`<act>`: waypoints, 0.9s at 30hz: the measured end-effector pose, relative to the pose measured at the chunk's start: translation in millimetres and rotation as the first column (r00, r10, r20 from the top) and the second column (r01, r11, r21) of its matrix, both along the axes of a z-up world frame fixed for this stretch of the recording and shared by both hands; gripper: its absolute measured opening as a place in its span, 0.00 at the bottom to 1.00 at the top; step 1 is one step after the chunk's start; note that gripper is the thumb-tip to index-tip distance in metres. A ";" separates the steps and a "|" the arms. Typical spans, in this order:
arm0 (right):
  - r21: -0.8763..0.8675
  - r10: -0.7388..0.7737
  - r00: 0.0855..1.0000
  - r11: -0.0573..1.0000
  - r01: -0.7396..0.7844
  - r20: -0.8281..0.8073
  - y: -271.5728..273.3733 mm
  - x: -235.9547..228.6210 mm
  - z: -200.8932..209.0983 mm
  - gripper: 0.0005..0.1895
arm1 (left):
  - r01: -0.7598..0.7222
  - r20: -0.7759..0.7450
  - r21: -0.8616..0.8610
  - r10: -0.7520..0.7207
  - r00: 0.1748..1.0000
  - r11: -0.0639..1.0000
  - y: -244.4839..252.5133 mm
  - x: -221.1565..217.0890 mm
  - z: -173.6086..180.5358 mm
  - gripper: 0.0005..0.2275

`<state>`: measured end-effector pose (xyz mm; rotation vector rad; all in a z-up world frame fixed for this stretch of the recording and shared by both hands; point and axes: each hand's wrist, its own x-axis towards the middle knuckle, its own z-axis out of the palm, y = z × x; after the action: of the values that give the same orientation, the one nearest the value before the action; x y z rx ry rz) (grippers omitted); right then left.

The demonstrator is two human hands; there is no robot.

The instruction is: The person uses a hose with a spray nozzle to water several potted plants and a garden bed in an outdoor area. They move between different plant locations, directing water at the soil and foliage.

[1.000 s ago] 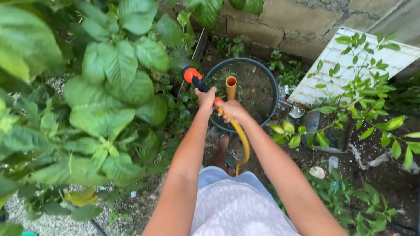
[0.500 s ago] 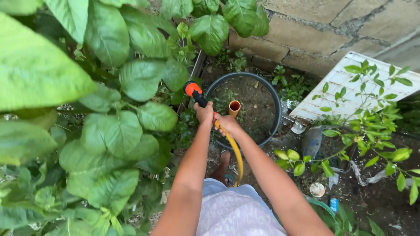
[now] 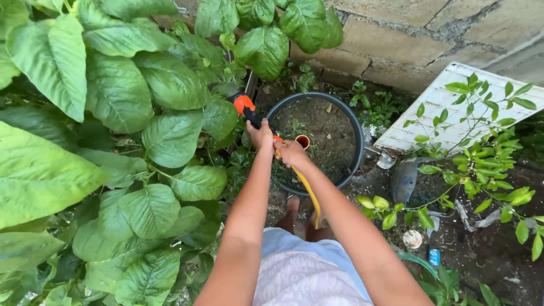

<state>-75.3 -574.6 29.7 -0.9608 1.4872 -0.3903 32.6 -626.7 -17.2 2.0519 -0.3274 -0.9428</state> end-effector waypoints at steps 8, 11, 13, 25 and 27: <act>0.020 0.070 0.997 0.997 -0.071 0.007 -9.3 -20.5 -14.9 0.23 | -0.074 -0.118 -0.023 0.071 0.990 0.997 -4.1 -14.8 -23.7 0.32; 0.045 0.052 0.999 0.998 -0.053 0.005 -3.5 -28.5 -19.3 0.24 | -0.046 -0.101 -0.006 0.045 0.994 0.999 4.9 -28.1 -20.1 0.33; 0.056 0.055 0.998 0.997 -0.055 -0.010 -0.7 -32.8 -24.2 0.24 | -0.035 -0.070 0.018 0.036 0.997 0.999 11.6 -36.5 -8.5 0.33; 0.120 0.171 0.985 0.978 -0.173 0.032 10.8 -53.7 4.4 0.22 | -0.026 -0.067 0.148 0.037 0.997 0.989 42.7 -46.8 -21.2 0.36; 0.135 0.153 0.987 0.978 -0.158 0.047 17.4 -52.8 8.6 0.22 | -0.058 -0.058 0.126 0.066 0.996 0.990 50.6 -48.8 -18.7 0.37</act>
<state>-128.1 -557.2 38.3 -0.9469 1.3770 -0.1877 -16.2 -576.1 -36.0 2.1270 -0.1744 -1.0088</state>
